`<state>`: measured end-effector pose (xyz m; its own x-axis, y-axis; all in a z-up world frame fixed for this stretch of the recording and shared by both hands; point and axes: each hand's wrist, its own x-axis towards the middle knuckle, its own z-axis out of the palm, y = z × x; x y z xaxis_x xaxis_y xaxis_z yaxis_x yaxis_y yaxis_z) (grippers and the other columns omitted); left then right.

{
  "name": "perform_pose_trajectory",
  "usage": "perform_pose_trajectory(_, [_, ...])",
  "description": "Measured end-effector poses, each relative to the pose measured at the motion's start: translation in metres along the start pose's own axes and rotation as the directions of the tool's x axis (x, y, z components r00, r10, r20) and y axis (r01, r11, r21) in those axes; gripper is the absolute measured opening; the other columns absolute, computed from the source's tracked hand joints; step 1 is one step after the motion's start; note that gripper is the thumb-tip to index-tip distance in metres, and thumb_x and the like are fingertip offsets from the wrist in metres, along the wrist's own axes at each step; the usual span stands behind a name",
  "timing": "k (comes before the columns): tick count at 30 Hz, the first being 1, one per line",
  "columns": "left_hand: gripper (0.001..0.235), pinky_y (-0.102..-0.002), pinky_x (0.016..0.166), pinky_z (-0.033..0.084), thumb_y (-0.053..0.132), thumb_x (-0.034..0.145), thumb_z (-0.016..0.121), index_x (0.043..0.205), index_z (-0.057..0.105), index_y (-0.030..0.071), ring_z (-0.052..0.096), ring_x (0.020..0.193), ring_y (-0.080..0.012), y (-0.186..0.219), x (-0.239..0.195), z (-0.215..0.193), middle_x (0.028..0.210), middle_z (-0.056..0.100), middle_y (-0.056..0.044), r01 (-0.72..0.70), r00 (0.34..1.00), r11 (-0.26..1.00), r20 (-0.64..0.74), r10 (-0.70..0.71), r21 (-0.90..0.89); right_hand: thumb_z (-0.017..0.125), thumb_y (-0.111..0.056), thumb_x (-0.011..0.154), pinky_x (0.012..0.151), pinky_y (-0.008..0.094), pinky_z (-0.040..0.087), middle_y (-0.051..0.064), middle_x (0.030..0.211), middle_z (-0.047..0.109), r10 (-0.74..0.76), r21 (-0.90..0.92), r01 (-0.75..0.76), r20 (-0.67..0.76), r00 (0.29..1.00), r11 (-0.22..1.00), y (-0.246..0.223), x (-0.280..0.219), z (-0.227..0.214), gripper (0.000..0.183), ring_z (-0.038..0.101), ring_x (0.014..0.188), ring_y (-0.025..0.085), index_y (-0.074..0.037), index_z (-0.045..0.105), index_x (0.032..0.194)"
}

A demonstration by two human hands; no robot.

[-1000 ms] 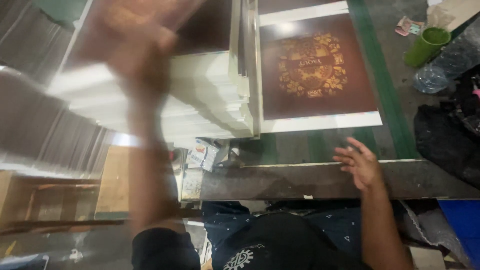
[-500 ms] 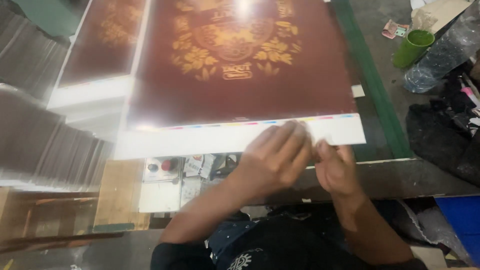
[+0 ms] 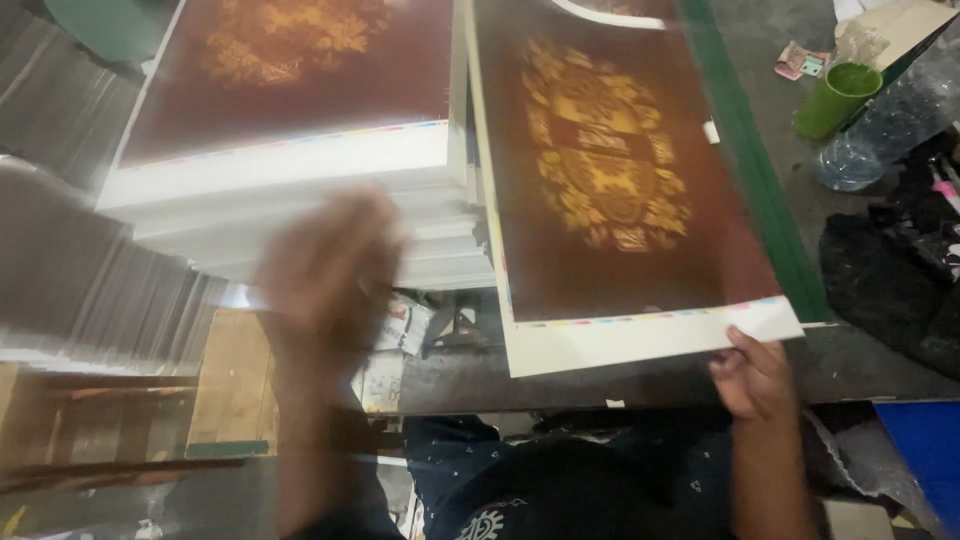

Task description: Sorting and inspecting printed packaging sheets in a print shop environment.

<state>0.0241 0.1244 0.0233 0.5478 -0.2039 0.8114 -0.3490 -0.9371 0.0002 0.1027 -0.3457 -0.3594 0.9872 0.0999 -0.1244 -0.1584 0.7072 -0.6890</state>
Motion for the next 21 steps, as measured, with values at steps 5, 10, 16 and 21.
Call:
perform_pose_trajectory(5, [0.049,-0.044,0.103,0.053,0.040,0.098,0.078,0.131,0.066,0.006,0.068,0.122,-0.0282,-0.073,0.010,0.036,0.137,0.068,-0.016,-0.039,0.998,0.944,0.057,0.021,0.329,0.063,-0.004,0.099,0.053,0.031,0.050,0.003,0.101,0.070,-0.096,-0.133,0.075,-0.166,0.981,0.988,-0.031,-0.042,-0.003,0.032,0.069,0.077,0.016,-0.013,0.059,0.129])
perform_pose_trajectory(10, [0.076,-0.047,0.094,0.050,0.057,0.085,0.077,0.130,0.060,-0.001,0.065,0.115,-0.0352,-0.087,0.025,0.034,0.139,0.063,-0.022,-0.037,0.966,0.910,0.249,-0.073,0.414,0.062,-0.003,0.103,0.056,0.035,0.051,0.005,0.104,0.067,-0.158,-0.315,0.067,-0.272,0.949,0.947,-0.028,-0.045,-0.066,0.022,0.064,0.073,0.015,-0.013,0.056,0.122])
perform_pose_trajectory(16, [0.050,-0.044,0.070,0.054,0.053,0.096,0.074,0.107,0.063,0.005,0.067,0.081,-0.0277,-0.107,0.043,0.025,0.099,0.069,-0.013,0.029,0.817,0.929,0.527,-0.235,0.369,0.064,-0.002,0.100,0.057,0.033,0.054,0.003,0.109,0.066,-0.097,-0.424,-0.006,-0.220,0.971,0.905,-0.022,-0.020,-0.056,0.039,0.063,0.075,0.013,-0.012,0.056,0.137])
perform_pose_trajectory(21, [0.036,-0.037,0.054,0.050,0.046,0.102,0.071,0.097,0.066,0.011,0.061,0.060,-0.0190,-0.134,0.044,0.025,0.080,0.067,-0.005,-0.157,0.800,0.932,0.596,-0.074,0.327,0.062,-0.008,0.100,0.056,0.032,0.054,0.010,0.111,0.069,-0.011,-0.486,-0.120,-0.259,0.966,0.866,-0.017,0.027,-0.036,0.040,0.069,0.083,0.021,-0.010,0.053,0.139])
